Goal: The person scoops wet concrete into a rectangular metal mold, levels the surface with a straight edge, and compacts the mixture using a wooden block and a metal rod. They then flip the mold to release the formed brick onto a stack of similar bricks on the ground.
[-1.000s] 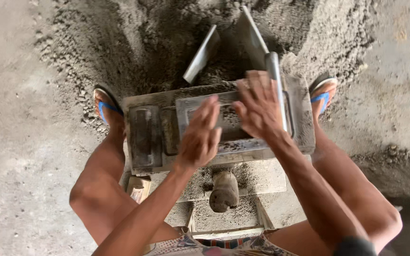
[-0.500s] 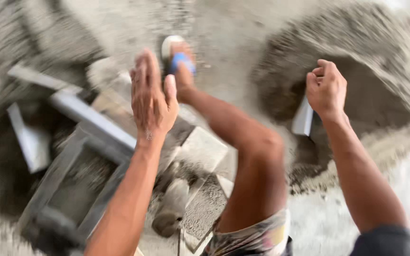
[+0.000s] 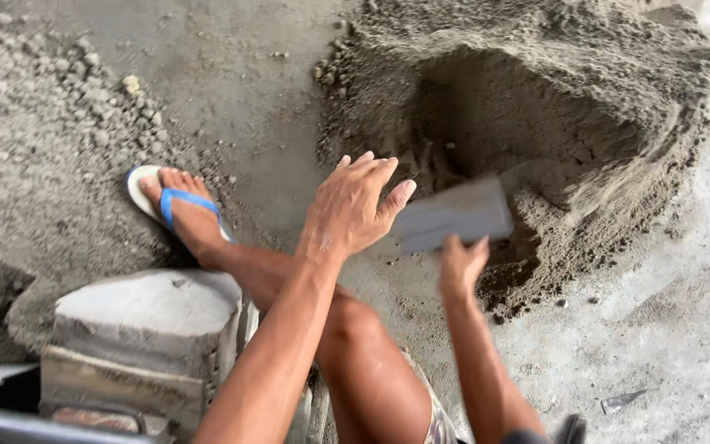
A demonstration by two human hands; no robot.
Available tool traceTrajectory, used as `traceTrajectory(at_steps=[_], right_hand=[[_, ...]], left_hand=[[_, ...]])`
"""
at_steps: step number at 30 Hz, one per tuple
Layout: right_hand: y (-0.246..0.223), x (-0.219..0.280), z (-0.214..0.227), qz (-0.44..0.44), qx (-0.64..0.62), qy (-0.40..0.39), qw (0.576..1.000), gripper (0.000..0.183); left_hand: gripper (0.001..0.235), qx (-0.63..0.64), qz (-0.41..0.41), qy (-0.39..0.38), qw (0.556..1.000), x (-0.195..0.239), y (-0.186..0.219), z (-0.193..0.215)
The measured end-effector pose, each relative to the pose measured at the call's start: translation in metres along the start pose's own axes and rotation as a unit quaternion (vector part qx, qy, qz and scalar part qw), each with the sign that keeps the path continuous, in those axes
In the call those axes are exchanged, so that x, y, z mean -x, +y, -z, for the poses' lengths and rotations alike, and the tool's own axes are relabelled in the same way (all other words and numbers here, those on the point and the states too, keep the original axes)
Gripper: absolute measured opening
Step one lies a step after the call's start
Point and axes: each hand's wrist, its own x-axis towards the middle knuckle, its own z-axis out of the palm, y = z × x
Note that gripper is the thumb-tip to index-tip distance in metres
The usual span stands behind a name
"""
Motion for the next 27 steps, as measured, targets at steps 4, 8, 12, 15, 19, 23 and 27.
traceTrajectory(at_steps=[4,8,12,15,19,23,27], right_hand=[[0.066,0.039,-0.064,-0.45,-0.347,0.061,0.821,0.046],[0.078,-0.016,-0.099,-0.507,-0.468,0.1,0.716,0.044],[0.054,-0.059,-0.12,-0.506,-0.552,0.144,0.647,0.041],[0.055,-0.044,-0.108,-0.478,-0.549,0.132,0.673,0.042],[0.03,-0.03,-0.07,-0.411,-0.558,0.072,0.718,0.032],[-0.04,-0.031,-0.031,-0.321,-0.531,0.007,0.784,0.045],[-0.098,-0.026,-0.025,-0.231,-0.509,-0.071,0.826,0.038]], left_hand=[[0.064,0.02,0.023,-0.031,0.999,-0.024,0.012,0.001],[0.064,0.033,0.026,-0.042,0.998,-0.023,0.014,0.009],[0.063,0.011,0.035,-0.034,0.999,-0.014,0.005,0.014],[0.063,0.008,0.043,-0.025,0.999,-0.003,0.001,0.026],[0.063,0.021,0.054,0.028,0.998,0.023,-0.006,0.04],[0.062,0.02,0.08,0.091,0.992,0.067,-0.014,0.064],[0.06,0.033,0.116,0.178,0.977,0.13,-0.027,0.092]])
